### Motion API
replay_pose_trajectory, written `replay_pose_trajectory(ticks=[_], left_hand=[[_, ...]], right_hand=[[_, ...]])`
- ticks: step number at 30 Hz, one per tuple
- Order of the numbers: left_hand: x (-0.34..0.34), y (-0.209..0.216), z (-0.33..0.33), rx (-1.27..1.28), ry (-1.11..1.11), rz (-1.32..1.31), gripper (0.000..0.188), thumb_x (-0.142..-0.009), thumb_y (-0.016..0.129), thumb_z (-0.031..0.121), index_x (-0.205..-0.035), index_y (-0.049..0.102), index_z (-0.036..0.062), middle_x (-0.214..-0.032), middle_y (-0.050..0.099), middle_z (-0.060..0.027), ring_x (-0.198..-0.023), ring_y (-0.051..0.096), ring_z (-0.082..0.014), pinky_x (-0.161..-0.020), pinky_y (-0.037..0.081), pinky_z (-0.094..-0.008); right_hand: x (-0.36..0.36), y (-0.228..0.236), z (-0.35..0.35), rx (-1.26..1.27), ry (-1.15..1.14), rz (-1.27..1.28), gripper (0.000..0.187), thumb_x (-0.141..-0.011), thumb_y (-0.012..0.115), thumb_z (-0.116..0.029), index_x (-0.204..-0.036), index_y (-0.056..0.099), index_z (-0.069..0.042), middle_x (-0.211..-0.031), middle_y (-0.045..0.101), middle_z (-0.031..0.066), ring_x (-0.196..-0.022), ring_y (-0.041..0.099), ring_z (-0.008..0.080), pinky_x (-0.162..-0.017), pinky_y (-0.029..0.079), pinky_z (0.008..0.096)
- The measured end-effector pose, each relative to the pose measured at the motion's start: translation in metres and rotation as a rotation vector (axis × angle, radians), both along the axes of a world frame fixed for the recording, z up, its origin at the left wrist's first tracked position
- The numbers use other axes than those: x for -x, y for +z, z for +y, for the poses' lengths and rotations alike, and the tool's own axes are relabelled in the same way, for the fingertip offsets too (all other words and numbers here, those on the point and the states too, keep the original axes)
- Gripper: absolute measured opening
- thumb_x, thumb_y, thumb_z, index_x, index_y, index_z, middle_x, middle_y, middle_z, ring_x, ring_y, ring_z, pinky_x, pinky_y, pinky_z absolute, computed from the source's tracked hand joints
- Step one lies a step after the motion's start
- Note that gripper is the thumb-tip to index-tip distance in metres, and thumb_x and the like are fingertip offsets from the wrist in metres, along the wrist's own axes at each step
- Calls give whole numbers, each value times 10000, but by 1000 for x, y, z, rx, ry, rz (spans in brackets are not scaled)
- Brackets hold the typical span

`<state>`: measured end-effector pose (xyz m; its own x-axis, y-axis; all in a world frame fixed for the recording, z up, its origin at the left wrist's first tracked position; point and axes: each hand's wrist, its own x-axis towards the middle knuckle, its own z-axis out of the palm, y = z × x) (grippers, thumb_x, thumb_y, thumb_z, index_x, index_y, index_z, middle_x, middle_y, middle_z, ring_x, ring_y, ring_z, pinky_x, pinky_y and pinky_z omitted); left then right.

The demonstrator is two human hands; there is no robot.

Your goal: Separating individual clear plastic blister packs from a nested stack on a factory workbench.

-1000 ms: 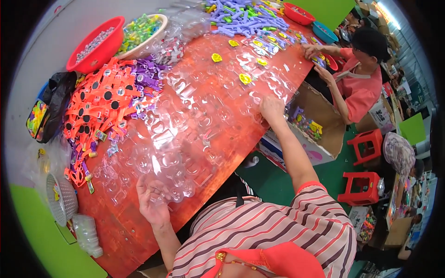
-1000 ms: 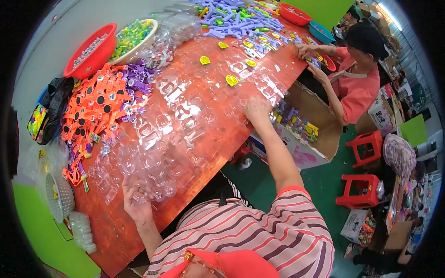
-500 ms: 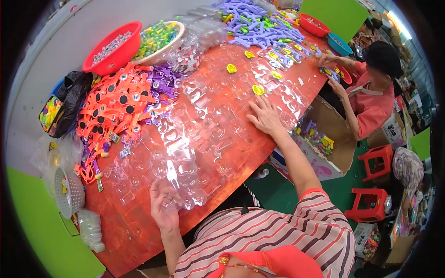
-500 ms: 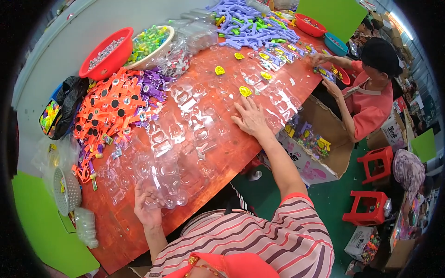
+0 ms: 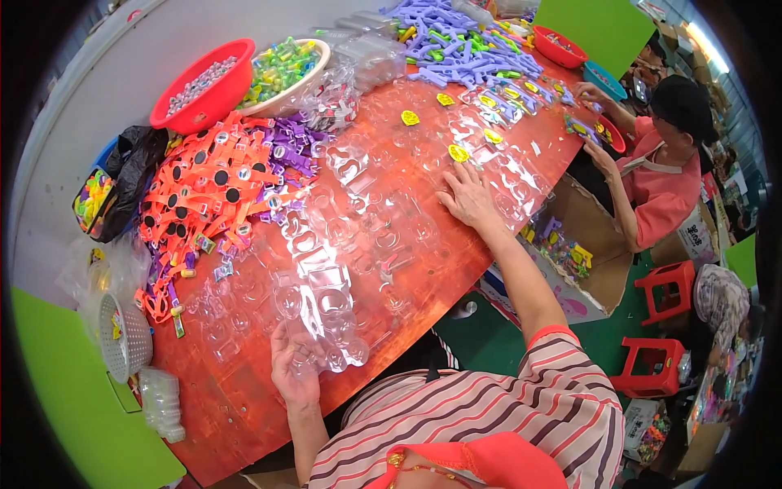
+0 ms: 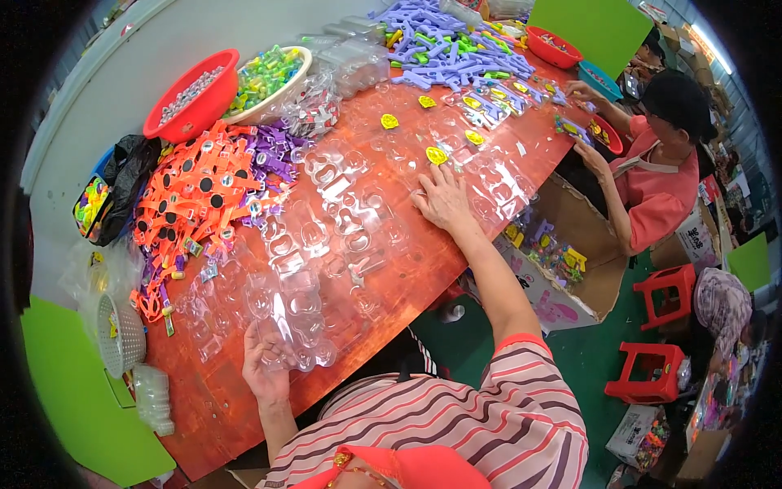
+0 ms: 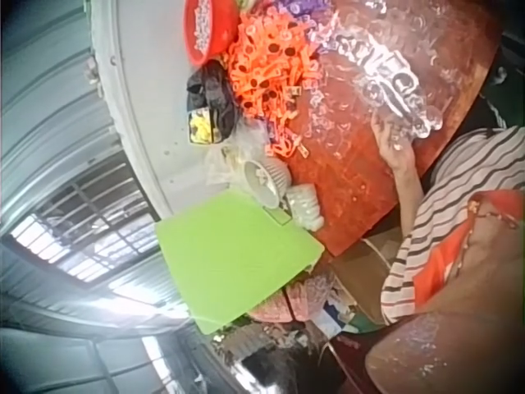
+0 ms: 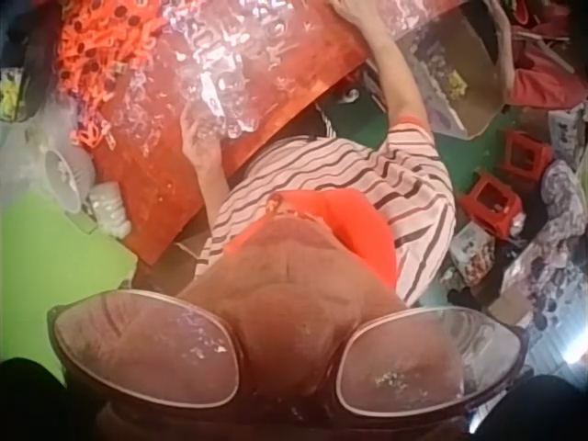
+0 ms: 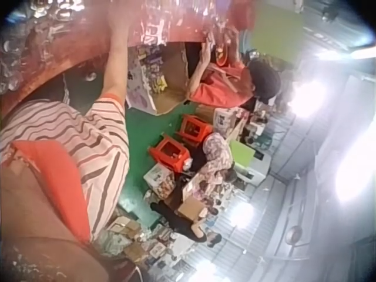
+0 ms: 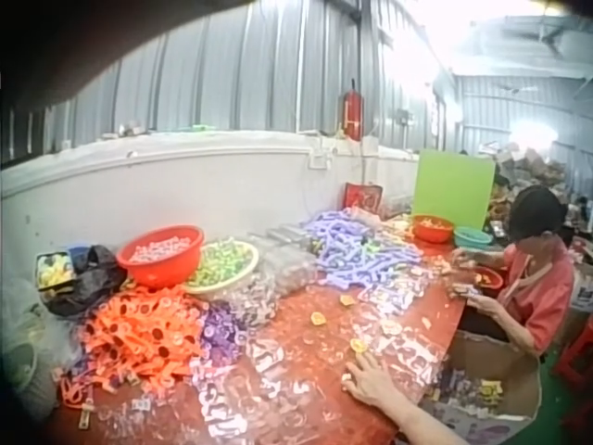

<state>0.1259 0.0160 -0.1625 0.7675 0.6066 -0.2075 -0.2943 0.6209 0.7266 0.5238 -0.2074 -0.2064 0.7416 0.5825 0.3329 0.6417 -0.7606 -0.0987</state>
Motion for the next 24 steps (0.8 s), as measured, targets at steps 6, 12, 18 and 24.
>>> replay_pose_trajectory(ticks=[6,12,18,24], left_hand=[[5,3,2,1,14,-5,512,-875,489,195,-1347,348,56,-944,627,-150,-719,603,-259,-552,481,-340],[9,17,5,-21,66,42,472,-887,486,205,-1328,383,73,-940,626,-159,-706,600,-258,-555,481,-352],[3,23,7,-25,135,85,476,-882,489,203,-1324,381,63,-925,624,-156,-689,600,-250,-546,483,-343],[4,19,15,-47,151,121,509,-877,495,208,-1344,366,53,-937,628,-157,-701,623,-259,-545,500,-348]], right_hand=[[-5,-2,10,-91,-6,-158,500,-869,566,-450,-1228,553,-102,-1384,437,183,-1289,395,327,-1015,290,551],[-55,22,85,-190,23,-119,492,-889,563,-429,-1261,539,-108,-1410,409,174,-1289,400,308,-1033,294,526],[-117,13,166,-5,-113,118,598,-881,512,-505,-1350,477,-136,-1483,317,196,-1342,335,396,-1071,268,576],[-144,-12,193,55,-42,123,475,-869,517,-439,-1282,562,-208,-1445,360,196,-1316,356,410,-1047,291,603]])
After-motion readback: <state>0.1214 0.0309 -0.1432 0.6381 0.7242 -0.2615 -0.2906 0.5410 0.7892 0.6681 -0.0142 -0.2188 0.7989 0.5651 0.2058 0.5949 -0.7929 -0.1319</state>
